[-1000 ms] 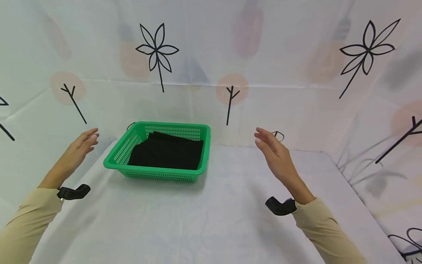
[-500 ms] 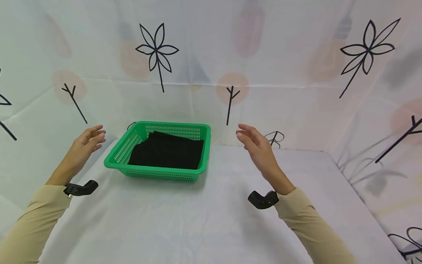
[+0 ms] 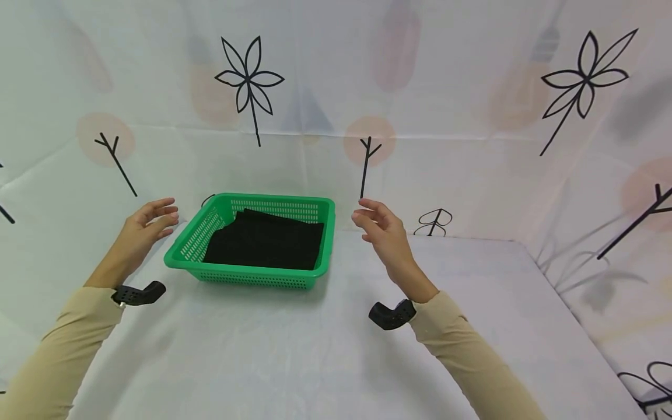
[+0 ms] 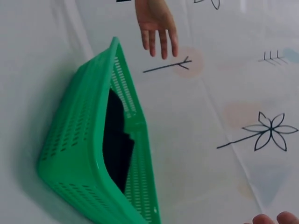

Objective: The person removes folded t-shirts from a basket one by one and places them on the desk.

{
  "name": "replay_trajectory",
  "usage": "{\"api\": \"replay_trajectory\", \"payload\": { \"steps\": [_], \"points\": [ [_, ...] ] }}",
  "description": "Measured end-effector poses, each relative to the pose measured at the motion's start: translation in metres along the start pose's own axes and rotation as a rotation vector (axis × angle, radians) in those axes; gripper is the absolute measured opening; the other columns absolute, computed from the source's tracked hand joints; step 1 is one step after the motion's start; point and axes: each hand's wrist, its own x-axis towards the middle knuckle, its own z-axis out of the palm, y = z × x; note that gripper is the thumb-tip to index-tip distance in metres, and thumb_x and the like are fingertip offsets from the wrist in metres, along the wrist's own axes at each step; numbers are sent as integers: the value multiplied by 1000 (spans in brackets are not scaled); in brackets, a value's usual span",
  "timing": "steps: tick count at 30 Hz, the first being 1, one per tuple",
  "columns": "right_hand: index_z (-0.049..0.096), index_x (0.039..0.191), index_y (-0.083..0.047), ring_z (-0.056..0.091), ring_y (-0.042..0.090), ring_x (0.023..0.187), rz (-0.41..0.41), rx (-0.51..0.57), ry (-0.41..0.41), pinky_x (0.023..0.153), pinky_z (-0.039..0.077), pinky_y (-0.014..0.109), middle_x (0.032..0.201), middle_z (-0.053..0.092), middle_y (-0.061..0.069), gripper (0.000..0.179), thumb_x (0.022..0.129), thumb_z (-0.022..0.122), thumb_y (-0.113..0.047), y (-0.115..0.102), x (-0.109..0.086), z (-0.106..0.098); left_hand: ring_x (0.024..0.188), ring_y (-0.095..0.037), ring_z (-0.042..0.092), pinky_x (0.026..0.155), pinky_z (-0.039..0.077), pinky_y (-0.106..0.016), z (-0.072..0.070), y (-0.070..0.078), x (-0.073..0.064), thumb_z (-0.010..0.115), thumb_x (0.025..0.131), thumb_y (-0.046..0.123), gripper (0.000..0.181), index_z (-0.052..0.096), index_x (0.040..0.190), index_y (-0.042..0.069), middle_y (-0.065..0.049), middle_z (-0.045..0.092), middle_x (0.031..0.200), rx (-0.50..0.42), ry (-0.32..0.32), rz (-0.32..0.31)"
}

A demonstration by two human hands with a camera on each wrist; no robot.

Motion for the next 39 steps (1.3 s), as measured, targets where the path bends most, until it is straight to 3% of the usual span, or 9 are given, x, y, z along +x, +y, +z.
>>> {"api": "replay_trajectory", "payload": {
  "steps": [10, 14, 22, 26, 29, 34, 39],
  "points": [
    [43, 143, -7, 50, 31, 121, 13, 48, 7, 100, 40, 49, 132, 54, 16, 51, 98, 57, -28, 11, 14, 20, 127, -41, 40, 105, 34, -52, 9, -3, 5, 53, 100, 34, 63, 29, 150, 3, -25, 38, 144, -103, -84, -57],
    [43, 143, -6, 50, 31, 122, 31, 59, -2, 101, 39, 49, 133, 53, 17, 51, 98, 57, -27, 16, 20, 26, 128, -41, 39, 105, 34, -51, 13, -6, 7, 53, 101, 32, 61, 30, 150, 3, -24, 38, 143, -133, -73, -81],
    [43, 143, -9, 50, 31, 123, 81, 67, 8, 101, 39, 48, 134, 53, 16, 52, 97, 59, -29, 25, 26, 41, 119, -26, 46, 106, 33, -50, 19, -10, 13, 53, 101, 33, 64, 27, 151, 2, -26, 34, 146, -209, -88, -86],
    [43, 142, -9, 49, 32, 124, 103, 80, -6, 102, 39, 49, 133, 54, 15, 52, 97, 59, -29, 29, 31, 49, 111, -19, 47, 107, 29, -53, 20, 0, 11, 52, 102, 28, 64, 22, 152, 1, -26, 30, 147, -261, -126, -124],
    [44, 141, -9, 48, 33, 124, 126, 99, -26, 102, 39, 49, 132, 54, 14, 50, 97, 60, -27, 32, 35, 57, 112, -19, 46, 107, 28, -53, 22, -2, 15, 52, 101, 28, 65, 21, 152, 3, -25, 29, 147, -280, -147, -147],
    [44, 141, -8, 47, 33, 125, 169, 111, -55, 102, 39, 46, 131, 55, 14, 50, 96, 61, -24, 36, 43, 69, 119, -28, 44, 104, 34, -52, 26, -19, 26, 56, 99, 32, 64, 28, 150, 5, -24, 36, 142, -280, -174, -111],
    [43, 142, -7, 47, 32, 124, 203, 122, -63, 103, 37, 47, 132, 53, 16, 53, 95, 62, -20, 39, 51, 79, 113, -23, 46, 104, 33, -53, 30, -21, 31, 54, 100, 28, 58, 30, 147, 5, -27, 35, 142, -290, -214, -102]
  ]
}}
